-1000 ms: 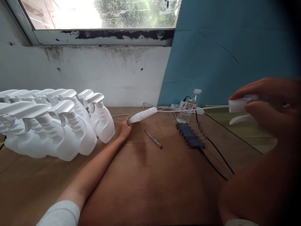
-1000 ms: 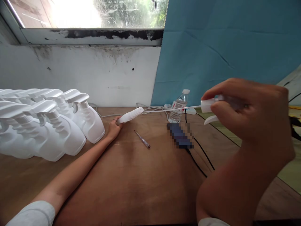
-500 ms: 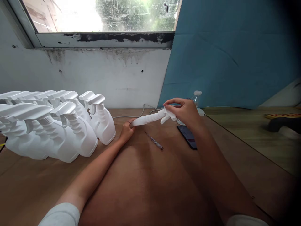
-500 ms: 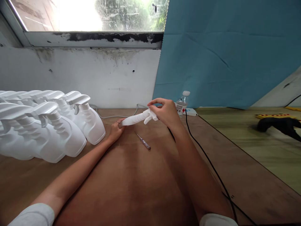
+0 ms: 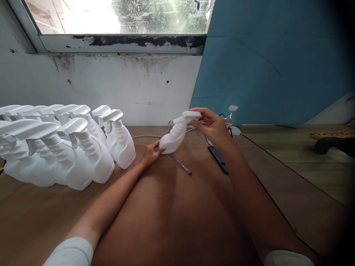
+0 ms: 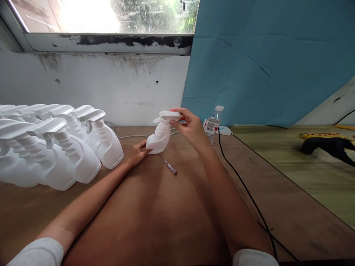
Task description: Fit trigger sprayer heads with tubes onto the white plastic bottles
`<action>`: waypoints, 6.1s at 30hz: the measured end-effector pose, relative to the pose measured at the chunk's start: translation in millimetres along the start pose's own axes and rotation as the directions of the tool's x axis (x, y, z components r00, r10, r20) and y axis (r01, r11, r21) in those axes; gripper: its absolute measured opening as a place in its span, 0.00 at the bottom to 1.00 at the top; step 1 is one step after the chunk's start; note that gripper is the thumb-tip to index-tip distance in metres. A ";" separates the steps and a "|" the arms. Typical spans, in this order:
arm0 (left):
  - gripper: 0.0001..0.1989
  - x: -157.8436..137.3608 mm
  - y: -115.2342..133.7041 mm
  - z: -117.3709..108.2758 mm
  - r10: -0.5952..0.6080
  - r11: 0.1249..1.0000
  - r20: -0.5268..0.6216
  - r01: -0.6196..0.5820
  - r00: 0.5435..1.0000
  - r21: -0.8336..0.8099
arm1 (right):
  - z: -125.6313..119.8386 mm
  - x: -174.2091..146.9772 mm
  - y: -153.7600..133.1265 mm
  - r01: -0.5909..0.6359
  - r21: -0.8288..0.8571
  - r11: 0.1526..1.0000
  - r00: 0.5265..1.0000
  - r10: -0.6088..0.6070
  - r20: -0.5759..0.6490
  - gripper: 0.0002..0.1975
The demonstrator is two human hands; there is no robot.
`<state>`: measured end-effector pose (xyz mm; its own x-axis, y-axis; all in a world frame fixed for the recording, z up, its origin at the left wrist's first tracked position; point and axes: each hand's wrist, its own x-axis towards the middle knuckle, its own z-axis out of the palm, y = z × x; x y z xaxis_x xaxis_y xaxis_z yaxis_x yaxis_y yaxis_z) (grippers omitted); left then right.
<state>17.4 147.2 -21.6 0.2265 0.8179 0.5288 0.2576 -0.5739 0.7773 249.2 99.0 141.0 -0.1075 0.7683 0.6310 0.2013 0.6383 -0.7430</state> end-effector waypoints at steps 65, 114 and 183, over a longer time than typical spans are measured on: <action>0.12 7.9 189.0 -69.8 0.116 0.991 0.024 -0.114 0.993 -0.064 | 84.0 -43.4 -8.7 -0.239 0.462 0.854 0.959 0.133 0.249 0.22; 0.23 2.2 167.2 -61.0 0.073 0.976 0.103 -0.049 0.992 -0.214 | 85.2 -46.2 -10.8 -0.273 0.575 0.771 0.929 0.057 0.364 0.14; 0.24 -183.2 111.2 -107.0 -0.036 0.459 0.022 -0.003 0.999 0.888 | 55.7 -118.6 93.2 0.331 -0.653 0.681 0.828 0.122 0.547 0.16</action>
<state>-95.9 -62.2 4.5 0.2375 0.8373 0.4925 0.9521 -0.3012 0.0528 226.5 69.9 -15.5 -0.5974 0.7397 0.3097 0.7371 0.6586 -0.1513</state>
